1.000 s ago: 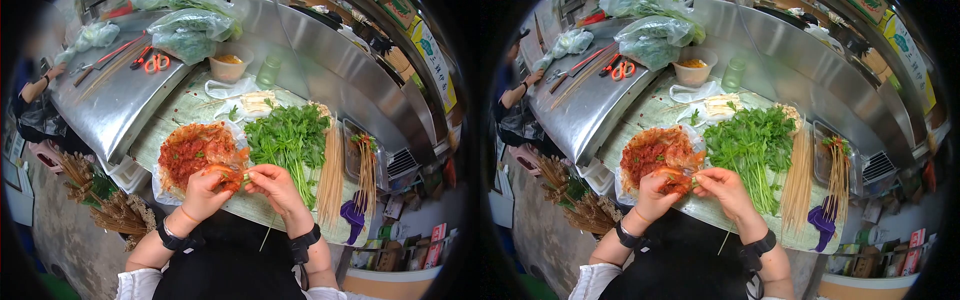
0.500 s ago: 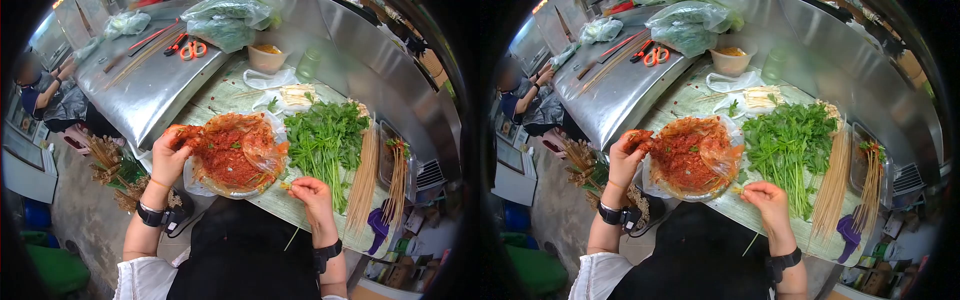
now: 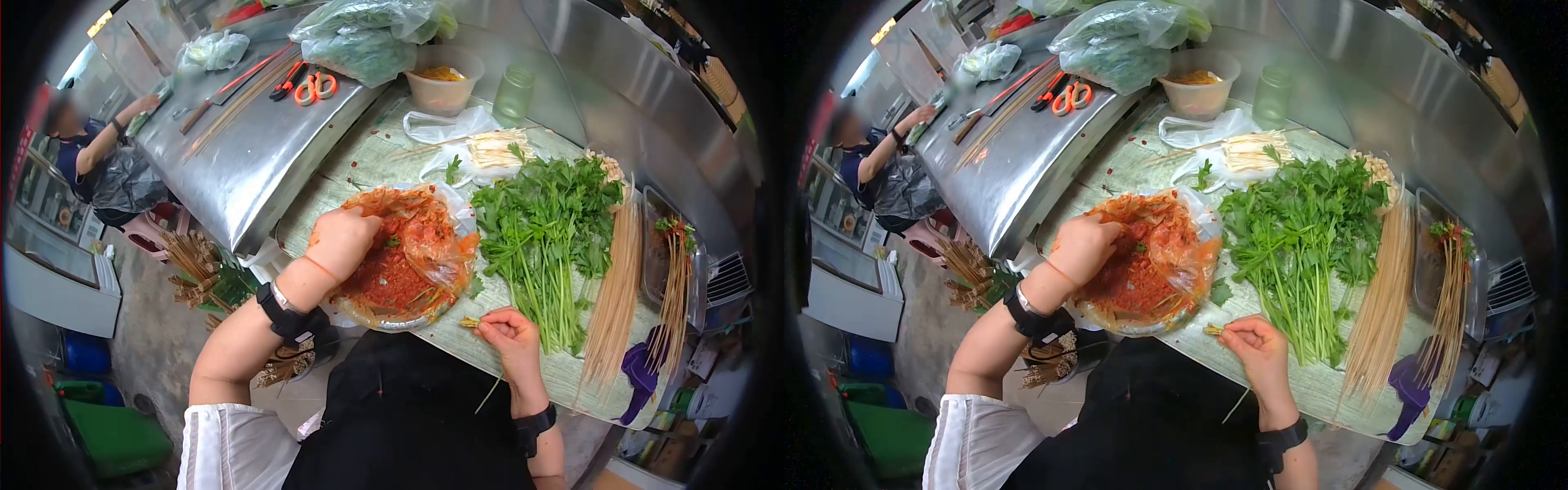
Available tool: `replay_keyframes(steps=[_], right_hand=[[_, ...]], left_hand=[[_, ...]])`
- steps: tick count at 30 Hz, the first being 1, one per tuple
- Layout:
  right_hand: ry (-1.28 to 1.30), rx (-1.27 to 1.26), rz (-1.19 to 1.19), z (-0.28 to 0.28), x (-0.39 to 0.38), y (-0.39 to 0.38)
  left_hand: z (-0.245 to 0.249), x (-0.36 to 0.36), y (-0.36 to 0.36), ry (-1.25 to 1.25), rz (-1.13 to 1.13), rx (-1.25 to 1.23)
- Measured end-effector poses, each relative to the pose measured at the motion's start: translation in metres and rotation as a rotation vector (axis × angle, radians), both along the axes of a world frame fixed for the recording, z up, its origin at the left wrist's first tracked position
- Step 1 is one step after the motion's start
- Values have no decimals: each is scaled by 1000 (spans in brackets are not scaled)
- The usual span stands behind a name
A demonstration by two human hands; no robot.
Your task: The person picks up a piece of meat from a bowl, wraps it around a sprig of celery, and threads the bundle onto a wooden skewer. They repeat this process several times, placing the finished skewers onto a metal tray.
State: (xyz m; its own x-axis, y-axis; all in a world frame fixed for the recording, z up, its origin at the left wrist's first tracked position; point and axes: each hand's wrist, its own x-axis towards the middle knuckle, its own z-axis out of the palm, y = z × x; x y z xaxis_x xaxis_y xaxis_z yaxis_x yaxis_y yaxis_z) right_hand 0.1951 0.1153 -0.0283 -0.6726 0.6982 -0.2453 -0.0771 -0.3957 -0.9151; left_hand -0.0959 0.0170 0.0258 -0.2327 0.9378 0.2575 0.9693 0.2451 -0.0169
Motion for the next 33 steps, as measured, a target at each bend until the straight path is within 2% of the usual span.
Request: replay_keyframes(steps=[3, 5, 6, 8, 12, 14, 19, 21, 22, 24, 25, 29, 31, 33], right_hand=[[37, 30, 3, -4, 2, 0], [-41, 99, 37, -1, 1, 3], [-2, 105, 65, 0, 1, 3], [-93, 34, 23, -4, 2, 2], [-12, 45, 37, -7, 4, 4], [15, 15, 42, -7, 5, 4], [19, 13, 46, -6, 5, 4], [0, 35, 56, -9, 6, 5], [5, 37, 63, -9, 6, 5], [-12, 43, 54, -10, 5, 5], [-10, 45, 60, -10, 5, 4], [-4, 28, 58, -9, 5, 5], [-2, 22, 54, -9, 6, 5], [14, 25, 52, -10, 5, 5]], left_hand=[[3, 5, 20, -42, -8, -104], [0, 5, 38, -91, 143, -359], [5, 6, 43, -161, 169, -466], [11, 12, 56, -135, 187, -579], [12, 23, 66, 41, 185, -502], [13, 24, 69, 92, 140, -586], [6, 12, 59, -17, 175, -496], [2, 11, 55, -31, 100, -348], [-1, 11, 54, -27, 108, -345], [-5, 15, 59, -22, -28, -329], [-3, 17, 63, -38, -24, -402], [-6, 18, 64, -26, -42, -377], [-2, 18, 64, -176, -58, -399], [2, 17, 68, -179, -42, -441]])
